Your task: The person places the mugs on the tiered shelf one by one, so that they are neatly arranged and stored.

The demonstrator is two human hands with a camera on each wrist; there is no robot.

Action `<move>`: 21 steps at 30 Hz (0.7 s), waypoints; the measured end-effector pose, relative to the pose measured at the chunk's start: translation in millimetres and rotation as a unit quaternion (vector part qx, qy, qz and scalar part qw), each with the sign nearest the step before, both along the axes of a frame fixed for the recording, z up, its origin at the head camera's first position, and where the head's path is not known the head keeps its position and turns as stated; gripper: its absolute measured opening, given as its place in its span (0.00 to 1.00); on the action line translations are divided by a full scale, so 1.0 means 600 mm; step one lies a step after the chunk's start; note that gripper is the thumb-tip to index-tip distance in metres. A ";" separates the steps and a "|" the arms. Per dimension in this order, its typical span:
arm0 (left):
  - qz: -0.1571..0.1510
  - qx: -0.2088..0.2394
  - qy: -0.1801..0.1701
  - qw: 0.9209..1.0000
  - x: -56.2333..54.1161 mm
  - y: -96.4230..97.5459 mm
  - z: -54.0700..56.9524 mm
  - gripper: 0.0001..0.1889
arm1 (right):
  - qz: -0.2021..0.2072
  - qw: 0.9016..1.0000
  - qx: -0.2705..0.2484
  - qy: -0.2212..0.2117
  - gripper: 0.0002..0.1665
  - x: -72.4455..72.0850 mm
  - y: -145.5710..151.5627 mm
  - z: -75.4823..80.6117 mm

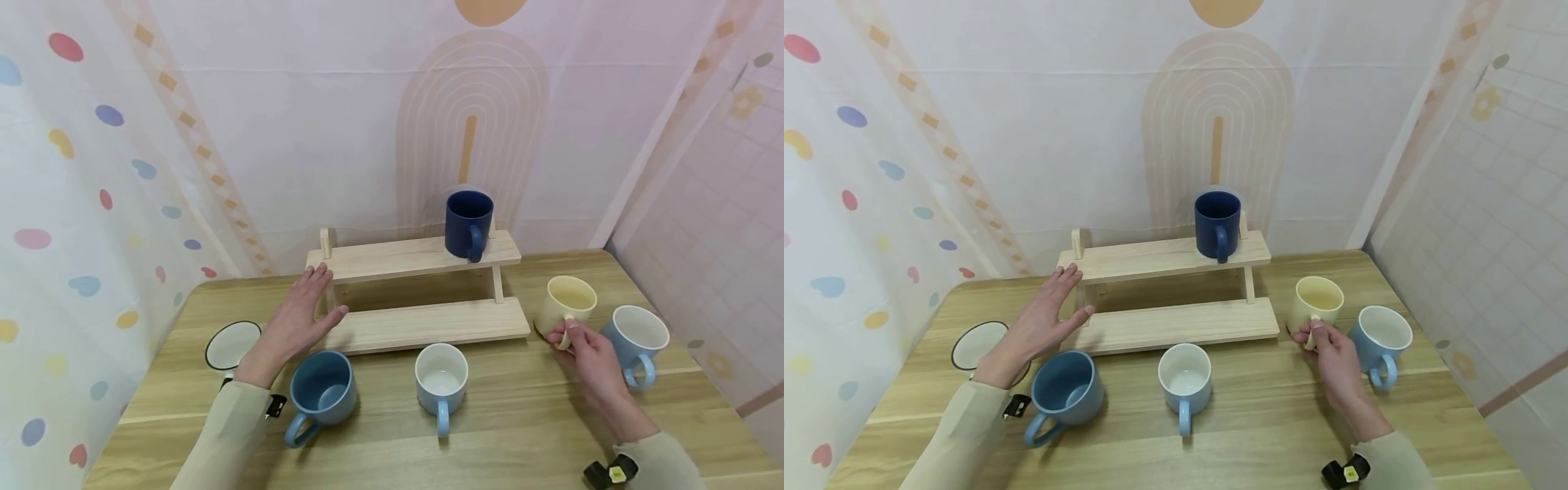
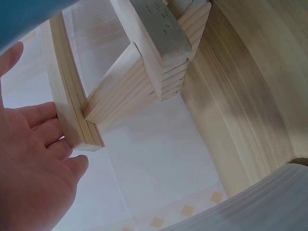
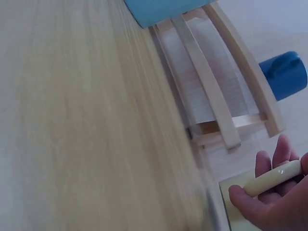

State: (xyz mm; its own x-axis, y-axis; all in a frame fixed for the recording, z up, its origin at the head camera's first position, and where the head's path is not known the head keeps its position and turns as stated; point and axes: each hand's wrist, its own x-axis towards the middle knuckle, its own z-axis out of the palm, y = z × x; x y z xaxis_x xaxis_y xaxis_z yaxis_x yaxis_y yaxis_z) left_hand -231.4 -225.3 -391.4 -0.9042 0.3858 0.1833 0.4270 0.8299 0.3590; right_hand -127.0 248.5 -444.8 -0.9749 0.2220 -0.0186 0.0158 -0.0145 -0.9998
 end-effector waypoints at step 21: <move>0.002 -0.004 -0.008 1.000 0.001 0.001 0.001 0.45 | 0.032 0.987 -0.001 0.155 0.22 0.034 -0.020 0.069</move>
